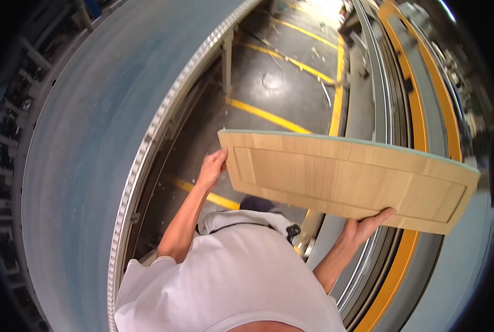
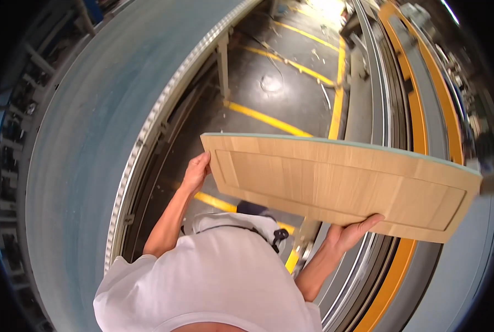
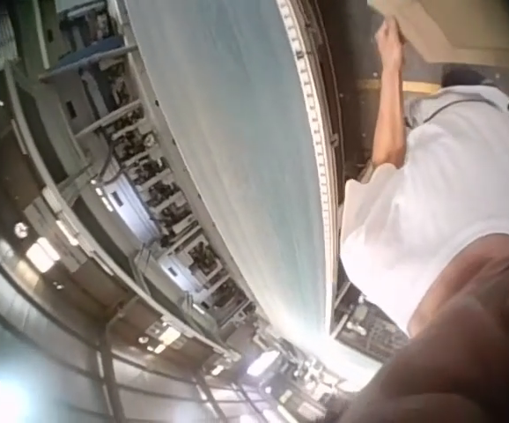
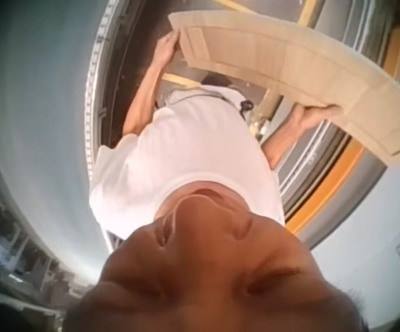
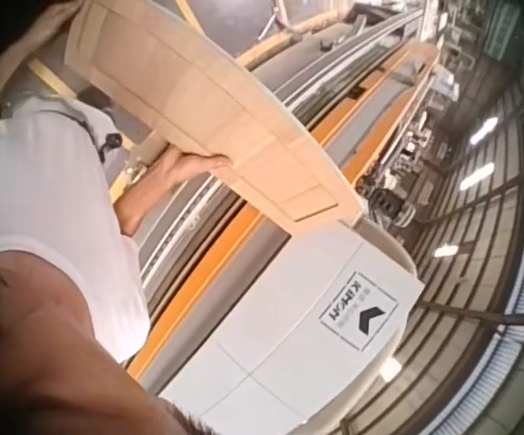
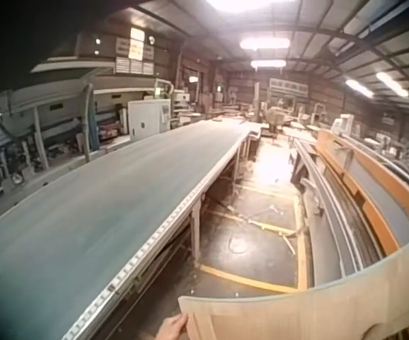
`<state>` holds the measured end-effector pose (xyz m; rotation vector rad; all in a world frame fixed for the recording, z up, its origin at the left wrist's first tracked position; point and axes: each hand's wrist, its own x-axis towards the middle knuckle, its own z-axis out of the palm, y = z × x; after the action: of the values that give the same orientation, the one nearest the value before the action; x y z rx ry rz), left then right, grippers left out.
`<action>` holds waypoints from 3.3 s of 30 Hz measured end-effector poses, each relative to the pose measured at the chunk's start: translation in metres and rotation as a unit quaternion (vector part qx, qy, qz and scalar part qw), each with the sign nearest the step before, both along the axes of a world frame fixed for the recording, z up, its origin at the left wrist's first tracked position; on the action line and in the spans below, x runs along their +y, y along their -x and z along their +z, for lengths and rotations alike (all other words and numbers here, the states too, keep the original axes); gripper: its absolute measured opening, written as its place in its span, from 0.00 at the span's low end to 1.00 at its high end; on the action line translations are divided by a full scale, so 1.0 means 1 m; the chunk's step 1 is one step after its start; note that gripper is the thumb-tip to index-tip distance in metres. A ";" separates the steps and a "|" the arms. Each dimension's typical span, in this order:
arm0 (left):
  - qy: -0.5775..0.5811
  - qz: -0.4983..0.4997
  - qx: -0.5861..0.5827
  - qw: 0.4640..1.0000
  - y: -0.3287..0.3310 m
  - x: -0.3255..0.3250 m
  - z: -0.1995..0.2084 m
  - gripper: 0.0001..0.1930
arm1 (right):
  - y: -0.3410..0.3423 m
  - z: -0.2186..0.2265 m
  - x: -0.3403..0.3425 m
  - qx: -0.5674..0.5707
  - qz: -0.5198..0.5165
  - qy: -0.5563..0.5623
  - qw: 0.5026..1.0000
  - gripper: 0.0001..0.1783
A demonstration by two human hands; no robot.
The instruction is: Operating an edge banding machine to process wood panels, including selecting pieces, verifying measurements, and feeding material through the machine.
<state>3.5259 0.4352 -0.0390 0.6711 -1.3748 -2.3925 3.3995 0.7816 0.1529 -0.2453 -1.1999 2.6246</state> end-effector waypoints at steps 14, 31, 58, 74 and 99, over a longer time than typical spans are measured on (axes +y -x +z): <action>-0.005 -0.005 0.043 0.999 0.292 -0.241 0.063 0.24 | 0.472 -0.082 -0.258 -0.100 0.168 -0.079 0.978 0.39; 0.043 -0.026 -0.022 0.999 0.768 -0.499 0.090 0.16 | 0.891 -0.115 -0.482 -0.208 0.072 0.031 0.975 0.36; 0.213 0.021 -0.029 0.976 1.667 -0.786 0.066 0.12 | 1.700 -0.141 -0.746 -0.191 0.013 0.035 0.981 0.35; 0.155 -0.243 -0.007 0.958 2.197 -0.810 0.098 0.17 | 2.184 -0.151 -0.727 -0.143 -0.065 0.095 0.983 0.33; 0.077 -0.612 -0.097 0.781 2.738 -0.720 0.060 0.15 | 2.455 -0.151 -0.751 -0.314 -0.160 -0.020 0.936 0.24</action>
<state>0.7874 -0.2848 0.0212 -0.1821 -2.6340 -3.0187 0.9449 0.0307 0.0021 -1.2308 -1.2423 2.2869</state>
